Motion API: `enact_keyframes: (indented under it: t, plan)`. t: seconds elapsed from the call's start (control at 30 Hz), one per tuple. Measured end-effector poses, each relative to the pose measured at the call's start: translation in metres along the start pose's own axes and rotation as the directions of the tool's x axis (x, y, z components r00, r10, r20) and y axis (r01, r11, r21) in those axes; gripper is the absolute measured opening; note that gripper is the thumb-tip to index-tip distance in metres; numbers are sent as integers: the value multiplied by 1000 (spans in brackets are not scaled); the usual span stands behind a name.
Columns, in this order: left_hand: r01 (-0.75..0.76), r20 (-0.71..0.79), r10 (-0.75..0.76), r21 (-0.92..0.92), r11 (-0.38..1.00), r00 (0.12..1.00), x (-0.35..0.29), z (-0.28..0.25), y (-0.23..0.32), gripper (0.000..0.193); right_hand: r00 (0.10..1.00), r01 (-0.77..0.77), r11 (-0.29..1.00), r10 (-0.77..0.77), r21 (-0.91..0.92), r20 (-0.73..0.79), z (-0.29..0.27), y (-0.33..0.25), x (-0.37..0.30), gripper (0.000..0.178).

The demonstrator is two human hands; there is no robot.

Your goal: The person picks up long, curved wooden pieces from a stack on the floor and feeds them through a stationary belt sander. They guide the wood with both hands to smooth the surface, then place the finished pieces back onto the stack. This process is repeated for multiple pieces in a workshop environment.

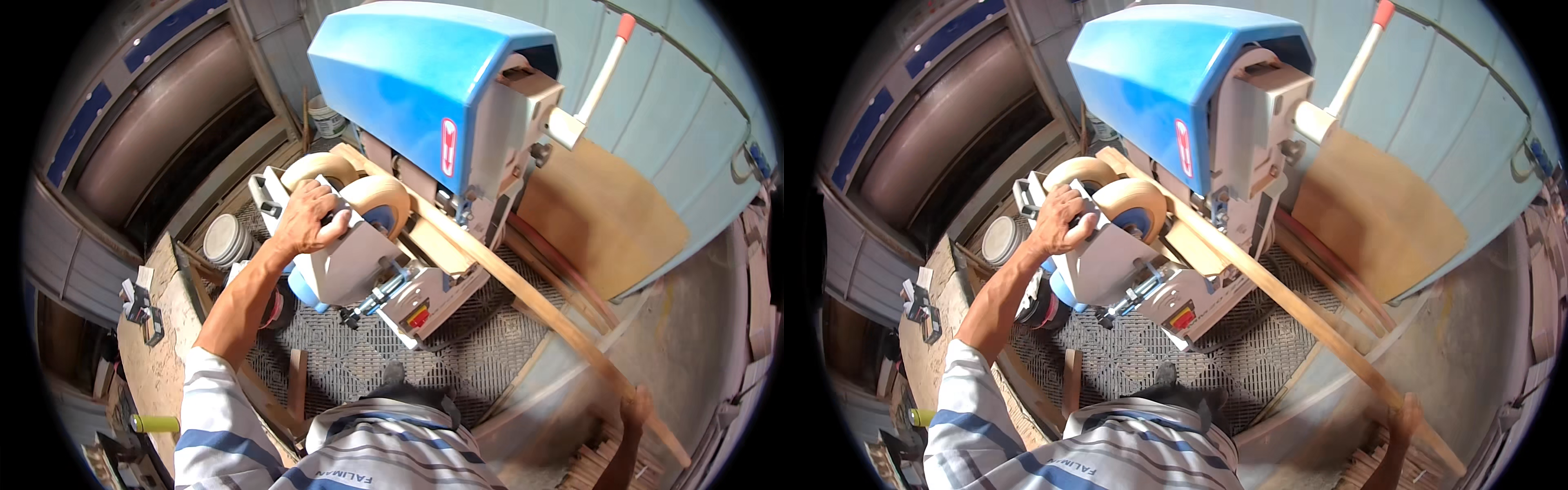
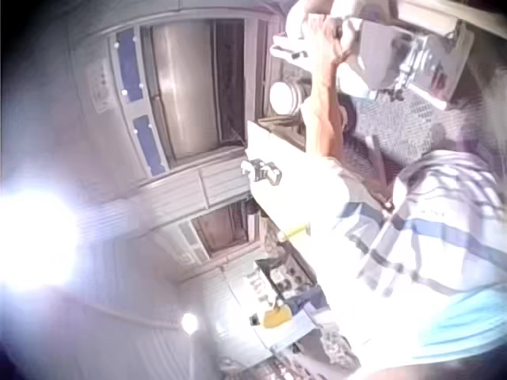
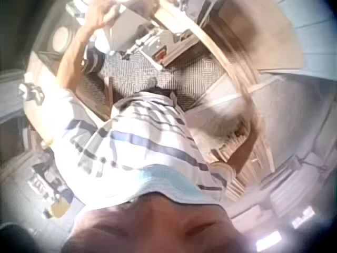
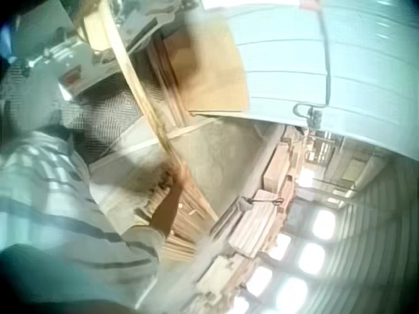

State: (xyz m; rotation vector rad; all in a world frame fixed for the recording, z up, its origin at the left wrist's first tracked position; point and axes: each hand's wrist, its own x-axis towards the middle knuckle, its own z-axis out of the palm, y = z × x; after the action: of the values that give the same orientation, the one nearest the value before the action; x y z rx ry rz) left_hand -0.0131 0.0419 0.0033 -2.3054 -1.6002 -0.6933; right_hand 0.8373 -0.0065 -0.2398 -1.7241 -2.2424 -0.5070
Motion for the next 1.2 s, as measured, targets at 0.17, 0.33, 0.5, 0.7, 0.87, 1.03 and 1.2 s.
enact_keyframes:
  t: [0.17, 0.33, 0.5, 0.7, 0.87, 1.03, 1.2]
  plan:
    - [0, -17, 0, -7, 1000, 1000, 6, 5, -1, 22, 998, -67, 995, 67, 74, 4, -40, -52, 35, 23]
    - [77, -49, -82, -82, 994, 995, 3, 16, 0, 14, 972, -118, 964, 160, -237, 170, -22, -36, 4, 22]
    - [-26, -42, 27, 42, 999, 999, -12, 16, -18, 16, 979, -145, 989, 138, 40, 150, -62, -75, 66, 16]
    - [49, -28, -49, -16, 999, 998, -20, 19, -25, 16, 995, -101, 989, 98, 106, 33, -59, -73, 56, 17]
    - [-18, -33, 17, -38, 999, 999, 10, 12, 7, 13, 987, -93, 983, 111, -157, 116, -36, -61, 29, 20]
    - [-38, -40, 37, -18, 999, 999, 6, 9, 1, 19, 990, -128, 991, 127, -27, -56, -52, -73, 40, 9]
    - [-31, -36, 31, 11, 999, 999, -4, 4, -5, 23, 981, -180, 981, 184, -70, 57, -42, -68, 42, 9]
